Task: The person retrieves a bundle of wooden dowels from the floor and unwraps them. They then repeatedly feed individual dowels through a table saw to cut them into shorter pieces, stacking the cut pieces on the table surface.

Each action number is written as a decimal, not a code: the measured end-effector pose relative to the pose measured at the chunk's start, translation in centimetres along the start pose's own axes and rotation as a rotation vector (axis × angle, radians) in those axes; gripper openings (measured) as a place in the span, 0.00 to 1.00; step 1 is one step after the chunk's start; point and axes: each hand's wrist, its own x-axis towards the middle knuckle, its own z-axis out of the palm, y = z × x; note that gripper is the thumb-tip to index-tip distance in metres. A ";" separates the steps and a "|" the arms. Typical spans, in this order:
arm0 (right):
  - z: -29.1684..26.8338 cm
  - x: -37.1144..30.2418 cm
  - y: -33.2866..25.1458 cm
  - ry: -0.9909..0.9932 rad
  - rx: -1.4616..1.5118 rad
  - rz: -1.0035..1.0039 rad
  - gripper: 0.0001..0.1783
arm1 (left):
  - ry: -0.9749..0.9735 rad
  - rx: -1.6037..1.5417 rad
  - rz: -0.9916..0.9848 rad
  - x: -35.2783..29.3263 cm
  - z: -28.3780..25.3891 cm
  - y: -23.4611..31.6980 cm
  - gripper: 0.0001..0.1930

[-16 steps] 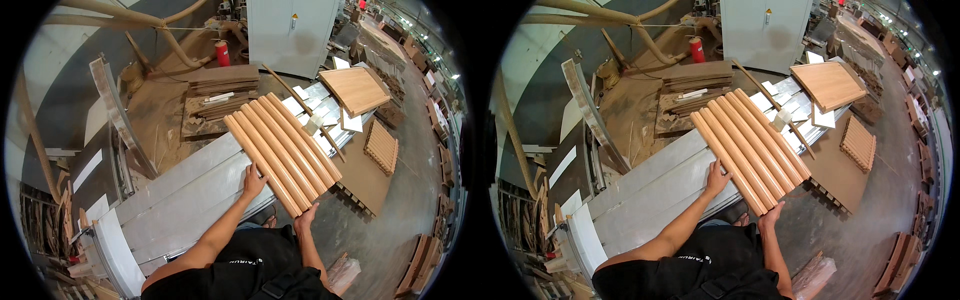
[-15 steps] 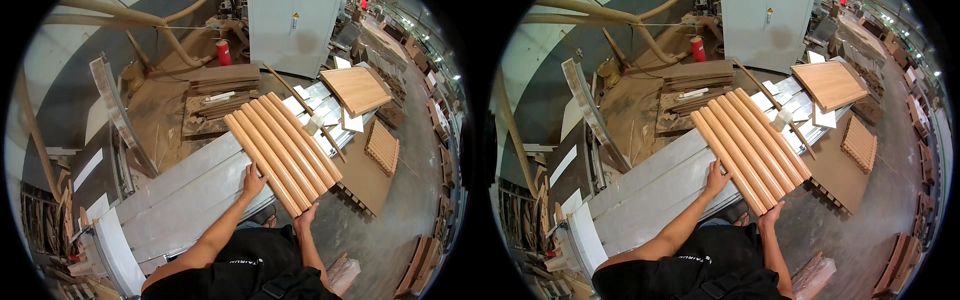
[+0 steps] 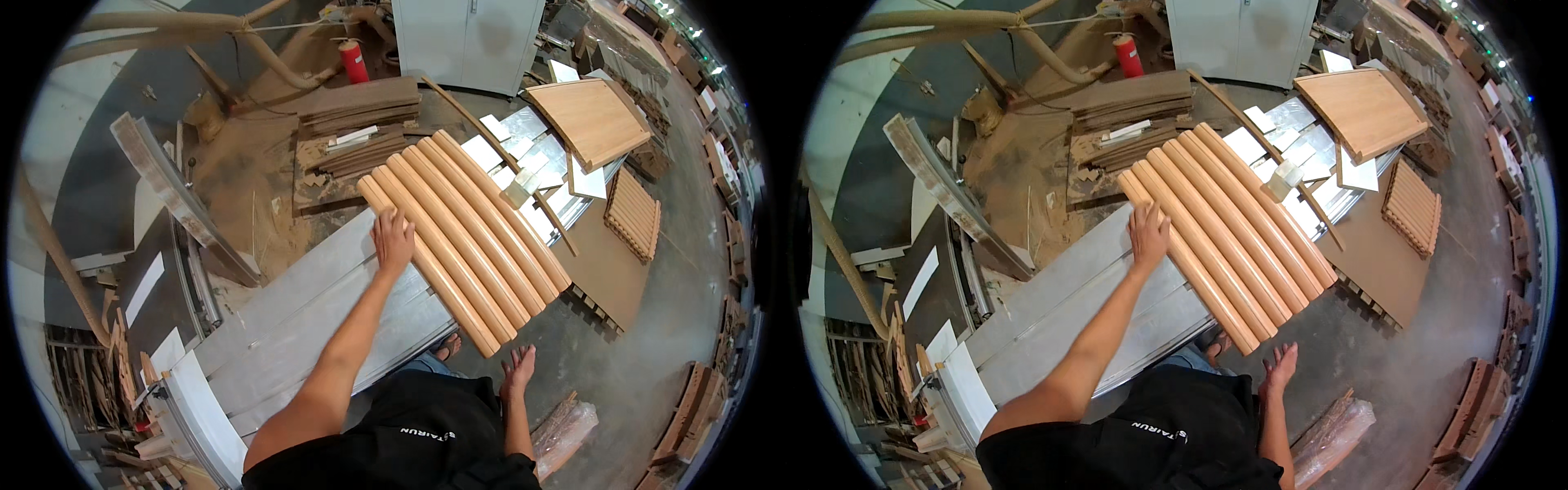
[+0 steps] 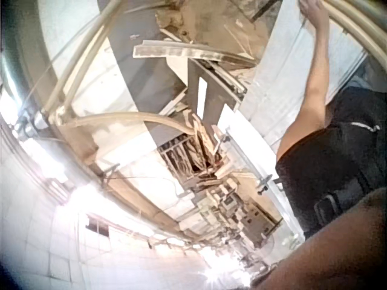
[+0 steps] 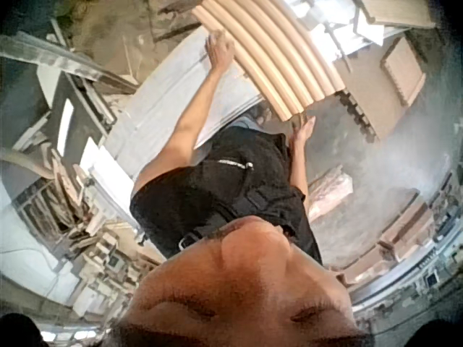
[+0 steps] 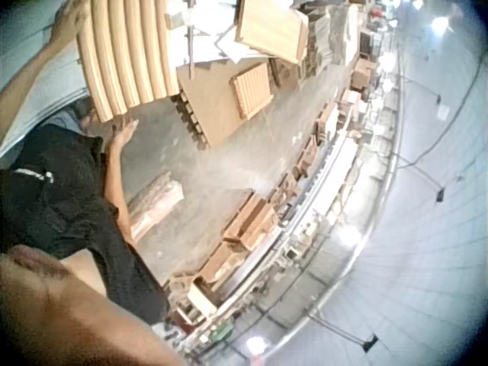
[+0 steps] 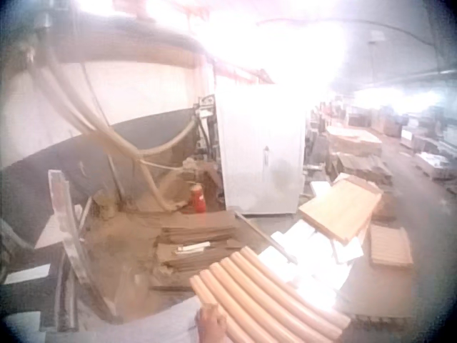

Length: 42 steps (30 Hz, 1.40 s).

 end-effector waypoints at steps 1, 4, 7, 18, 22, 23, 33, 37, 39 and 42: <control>-2.3 0.6 0.7 0.086 -0.066 0.005 0.42 | -0.026 0.031 0.008 1.8 0.5 -0.4 0.26; -12.5 1.5 6.0 0.009 -0.516 -0.166 0.40 | -0.100 0.087 0.057 5.0 2.1 -1.0 0.27; -12.8 -2.7 5.5 0.173 -0.302 -0.017 0.38 | -0.065 0.078 0.077 4.7 2.4 -2.5 0.24; -15.3 -8.9 11.5 0.320 -0.406 -0.082 0.24 | 0.087 -0.146 0.067 4.0 3.9 -3.4 0.07; -16.6 -11.3 13.6 0.373 -0.356 -0.066 0.22 | 0.165 -0.155 0.105 4.2 4.5 -3.7 0.12; -16.3 -12.3 13.1 0.389 -0.331 -0.026 0.21 | 0.216 -0.152 0.141 4.0 4.4 -4.0 0.14; -20.8 -21.6 32.0 0.527 -1.067 -0.377 0.14 | -0.216 -0.500 0.351 -8.8 -0.2 11.7 0.06; -19.4 -24.5 34.5 0.538 -1.043 -0.231 0.16 | -0.393 -0.691 0.498 -15.0 0.5 19.5 0.05; -17.8 -23.8 29.8 0.572 -0.659 0.105 0.19 | -0.477 -0.761 0.609 -17.2 0.2 22.2 0.05; -21.2 -23.6 30.2 0.696 0.073 0.313 0.31 | -0.714 -0.877 0.687 -22.6 1.6 26.0 0.08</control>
